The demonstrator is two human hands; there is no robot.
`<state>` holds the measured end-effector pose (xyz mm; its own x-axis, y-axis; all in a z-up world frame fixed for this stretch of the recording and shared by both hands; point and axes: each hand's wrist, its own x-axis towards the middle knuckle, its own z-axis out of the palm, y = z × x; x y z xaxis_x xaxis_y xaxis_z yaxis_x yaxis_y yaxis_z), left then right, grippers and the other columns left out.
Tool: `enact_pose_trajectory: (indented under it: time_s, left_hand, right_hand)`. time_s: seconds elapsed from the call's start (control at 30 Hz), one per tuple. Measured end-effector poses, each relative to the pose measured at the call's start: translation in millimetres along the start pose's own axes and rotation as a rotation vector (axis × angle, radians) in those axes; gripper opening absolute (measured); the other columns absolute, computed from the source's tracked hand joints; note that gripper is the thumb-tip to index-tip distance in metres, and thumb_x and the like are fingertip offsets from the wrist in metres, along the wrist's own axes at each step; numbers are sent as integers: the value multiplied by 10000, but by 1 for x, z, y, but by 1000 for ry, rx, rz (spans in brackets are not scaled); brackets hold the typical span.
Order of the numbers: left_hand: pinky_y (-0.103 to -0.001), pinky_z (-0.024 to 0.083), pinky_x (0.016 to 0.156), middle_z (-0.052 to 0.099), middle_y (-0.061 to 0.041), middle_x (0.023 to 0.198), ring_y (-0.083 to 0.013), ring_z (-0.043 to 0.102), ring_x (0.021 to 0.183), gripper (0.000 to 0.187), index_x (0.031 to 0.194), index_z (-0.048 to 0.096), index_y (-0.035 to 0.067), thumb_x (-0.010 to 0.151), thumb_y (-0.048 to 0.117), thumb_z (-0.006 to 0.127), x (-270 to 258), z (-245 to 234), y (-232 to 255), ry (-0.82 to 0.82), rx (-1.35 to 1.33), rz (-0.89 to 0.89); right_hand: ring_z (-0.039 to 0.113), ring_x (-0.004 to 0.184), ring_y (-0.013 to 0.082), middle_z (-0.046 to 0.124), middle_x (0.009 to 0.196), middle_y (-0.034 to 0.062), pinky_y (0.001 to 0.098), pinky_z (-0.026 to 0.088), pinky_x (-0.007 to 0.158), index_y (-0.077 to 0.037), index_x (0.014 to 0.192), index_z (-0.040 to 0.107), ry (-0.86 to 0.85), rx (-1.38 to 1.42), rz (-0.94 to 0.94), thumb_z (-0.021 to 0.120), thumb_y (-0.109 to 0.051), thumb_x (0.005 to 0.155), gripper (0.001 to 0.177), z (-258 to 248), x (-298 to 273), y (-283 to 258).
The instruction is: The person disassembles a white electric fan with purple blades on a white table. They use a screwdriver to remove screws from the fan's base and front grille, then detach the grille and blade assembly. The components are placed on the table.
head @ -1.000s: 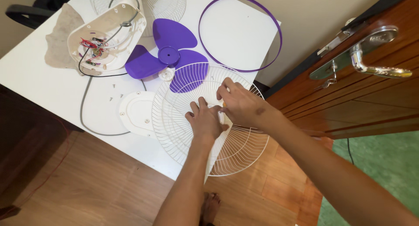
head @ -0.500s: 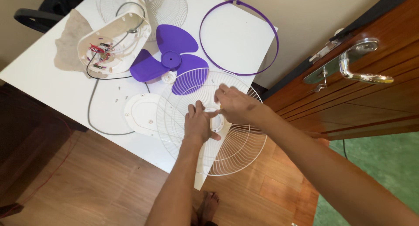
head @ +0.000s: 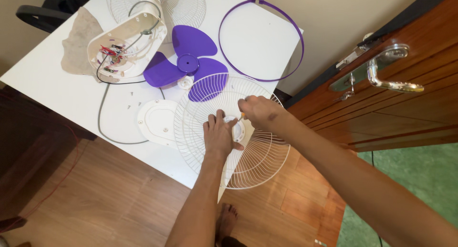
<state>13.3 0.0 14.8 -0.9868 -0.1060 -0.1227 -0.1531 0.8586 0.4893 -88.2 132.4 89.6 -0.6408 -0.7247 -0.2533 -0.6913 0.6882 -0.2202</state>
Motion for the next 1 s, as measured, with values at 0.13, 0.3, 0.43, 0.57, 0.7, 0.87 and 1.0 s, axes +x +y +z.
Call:
enact_pose_trajectory:
  time_s: [0.13, 0.3, 0.43, 0.57, 0.7, 0.87, 1.0]
  left_hand:
    - [-445, 369, 1028, 524, -24, 1376, -278, 454, 1221, 975, 1291, 708, 239, 368, 304, 1014, 0, 6, 2, -2, -44, -28]
    - [-440, 375, 1032, 532, -13, 1376, -269, 461, 1230, 954, 1286, 717, 256, 379, 312, 1007, -1, 5, 2, 7, -32, -47]
    - [-449, 376, 1011, 515, -38, 1380, -291, 454, 1219, 953, 1286, 715, 241, 384, 316, 1014, -5, 6, 9, 8, -18, -70]
    - [-455, 377, 996, 506, -48, 1391, -294, 454, 1211, 973, 1279, 713, 218, 362, 320, 1021, -7, 9, 11, 54, -56, -88]
    - [-447, 380, 1014, 522, -37, 1379, -292, 462, 1203, 952, 1279, 717, 214, 381, 329, 1011, -6, 10, 7, 60, -67, -90]
    - [-444, 388, 1005, 532, -31, 1365, -285, 461, 1217, 959, 1290, 713, 220, 385, 335, 1009, -6, 10, 9, 41, -65, -123]
    - [-439, 386, 1003, 507, -47, 1394, -291, 456, 1206, 961, 1279, 711, 218, 375, 335, 1016, -8, 9, 12, 64, -49, -123]
  right_hand:
    - [726, 915, 415, 703, 932, 285, 467, 598, 774, 49, 987, 681, -73, -85, 64, 676, -246, 949, 298, 6, 9, -5]
    - [726, 920, 428, 685, 959, 302, 457, 603, 789, 67, 1001, 711, -23, 54, 366, 685, -337, 974, 406, 5, 7, -9]
    - [682, 955, 467, 614, 1122, 278, 488, 558, 754, 57, 1107, 668, 23, 80, 82, 810, -296, 790, 496, 6, -3, 2]
    - [716, 1010, 389, 664, 1102, 218, 447, 583, 848, 23, 980, 734, -16, -110, 0, 705, -211, 904, 248, 12, -3, 10]
    - [711, 977, 410, 669, 1057, 259, 466, 581, 832, 21, 995, 734, -57, -106, 134, 689, -260, 937, 291, 17, 8, 0]
    - [727, 953, 422, 693, 1006, 301, 463, 594, 851, 48, 1027, 706, -39, 11, 332, 665, -296, 969, 352, 12, 16, -17]
    - [677, 977, 465, 600, 1123, 314, 479, 584, 807, 80, 1097, 622, -67, 92, 346, 744, -269, 889, 424, 7, 9, -11]
